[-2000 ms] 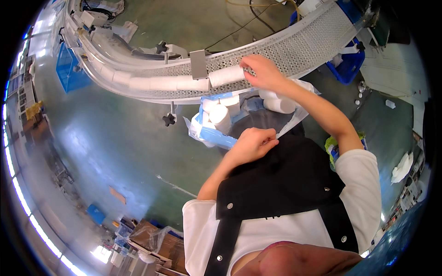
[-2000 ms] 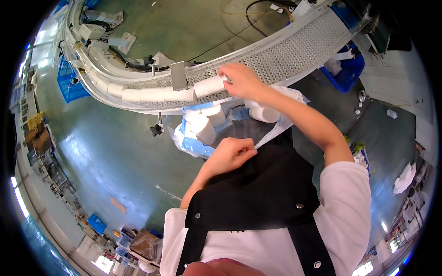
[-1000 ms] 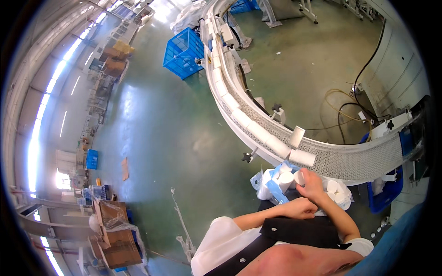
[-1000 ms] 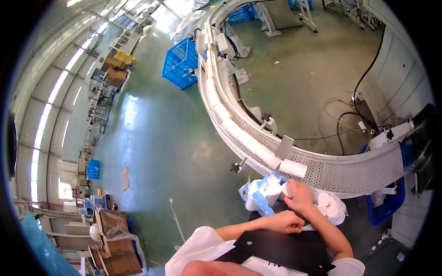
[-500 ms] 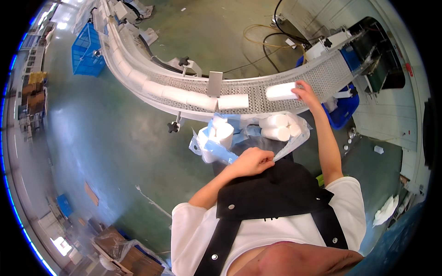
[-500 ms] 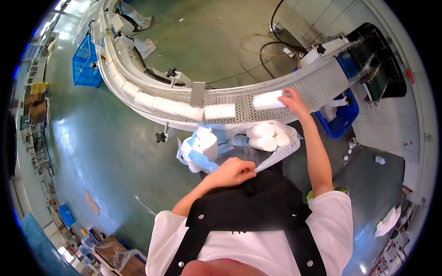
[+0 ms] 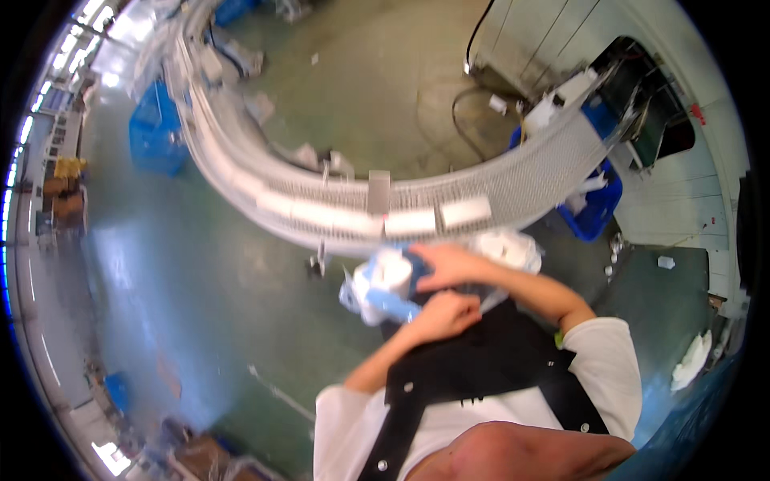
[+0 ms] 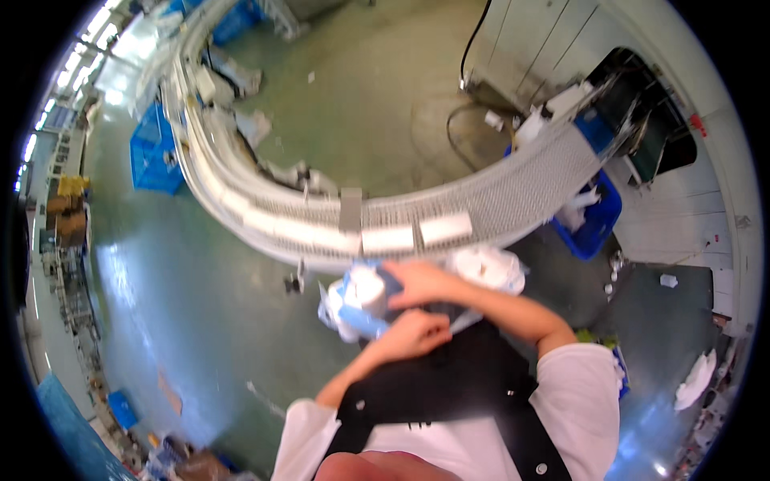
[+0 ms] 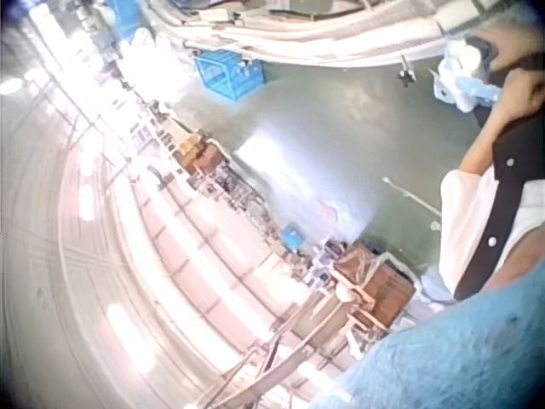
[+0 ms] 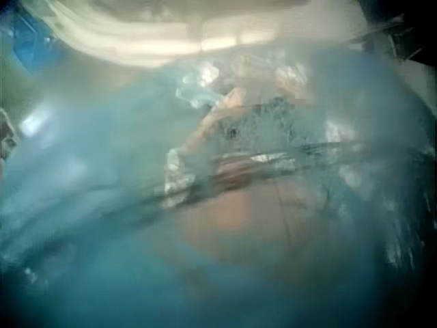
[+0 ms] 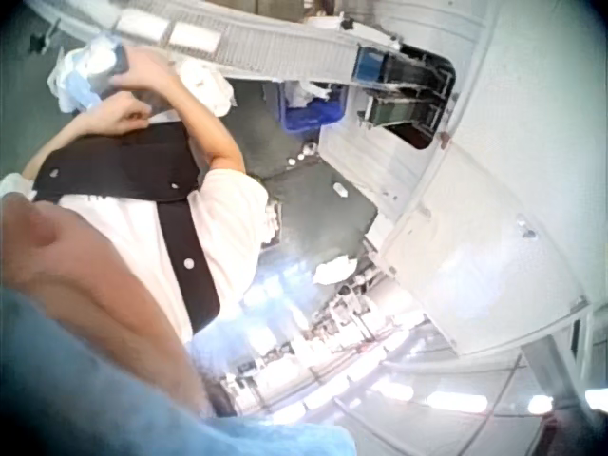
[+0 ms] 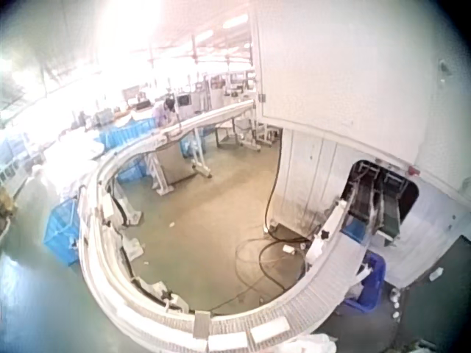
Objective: The person removes white cylindrical objects from a plastic bag and places them onto a conveyor belt one by one. They then transfer the cylinders from a blue crate into a large white sack and move the sack to a different location.
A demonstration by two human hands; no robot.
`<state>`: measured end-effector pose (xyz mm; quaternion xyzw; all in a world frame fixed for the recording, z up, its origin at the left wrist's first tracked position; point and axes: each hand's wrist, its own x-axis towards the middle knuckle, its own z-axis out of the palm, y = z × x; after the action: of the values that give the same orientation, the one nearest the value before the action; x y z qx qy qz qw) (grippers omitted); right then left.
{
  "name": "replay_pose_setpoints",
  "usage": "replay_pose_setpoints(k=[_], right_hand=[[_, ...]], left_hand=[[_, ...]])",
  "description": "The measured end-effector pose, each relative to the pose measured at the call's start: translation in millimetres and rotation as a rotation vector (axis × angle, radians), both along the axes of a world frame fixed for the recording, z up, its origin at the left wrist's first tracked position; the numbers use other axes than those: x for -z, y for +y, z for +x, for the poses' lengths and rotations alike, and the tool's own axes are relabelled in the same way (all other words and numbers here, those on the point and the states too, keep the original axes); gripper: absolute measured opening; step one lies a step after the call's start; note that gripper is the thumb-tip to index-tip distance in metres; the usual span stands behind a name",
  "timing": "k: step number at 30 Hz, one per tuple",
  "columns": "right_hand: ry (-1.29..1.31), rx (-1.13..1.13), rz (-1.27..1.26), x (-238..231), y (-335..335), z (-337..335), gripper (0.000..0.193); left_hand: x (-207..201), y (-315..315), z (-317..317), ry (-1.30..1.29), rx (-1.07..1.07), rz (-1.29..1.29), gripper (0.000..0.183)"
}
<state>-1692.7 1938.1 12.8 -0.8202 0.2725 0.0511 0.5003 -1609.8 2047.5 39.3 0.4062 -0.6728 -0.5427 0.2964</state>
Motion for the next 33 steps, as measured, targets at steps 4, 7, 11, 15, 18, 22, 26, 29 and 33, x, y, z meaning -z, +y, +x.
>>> replay_pose_setpoints(k=[4, 7, 11, 15, 18, 22, 26, 29, 33], right_hand=[[-0.307, 0.081, -0.294, 54, 24, 19, 0.089], [-0.061, -0.083, -0.381, 15, 29, 36, 0.095], [0.026, -0.119, -0.362, 8, 27, 52, 0.094], [-0.051, -0.140, -0.235, 21, 13, 59, 0.090], [-0.032, -0.250, -0.286, 12, 11, 57, 0.090], [0.078, -0.315, -0.476, 4, 26, 53, 0.090], [0.017, -0.260, -0.469, 9, 39, 54, 0.084], [-0.161, -0.252, -0.552, 32, 40, 48, 0.081], [-0.266, -0.321, -0.486, 43, 29, 59, 0.077]], left_hand=[[3, -9, -5, 0.060, 0.071, 0.001, 0.019], [13, -5, -5, 0.056, 0.066, -0.015, 0.017], [17, 2, 0, 0.012, 0.092, 0.009, 0.017], [11, 1, 1, 0.024, 0.094, 0.016, 0.021], [13, 3, 3, 0.058, 0.102, 0.042, 0.022], [7, -2, 14, 0.114, 0.044, 0.057, 0.021], [10, 8, 56, 0.105, -0.134, 0.101, 0.021], [23, 20, 76, 0.076, -0.263, 0.170, 0.020], [33, 28, 83, 0.056, -0.344, 0.204, 0.020]])
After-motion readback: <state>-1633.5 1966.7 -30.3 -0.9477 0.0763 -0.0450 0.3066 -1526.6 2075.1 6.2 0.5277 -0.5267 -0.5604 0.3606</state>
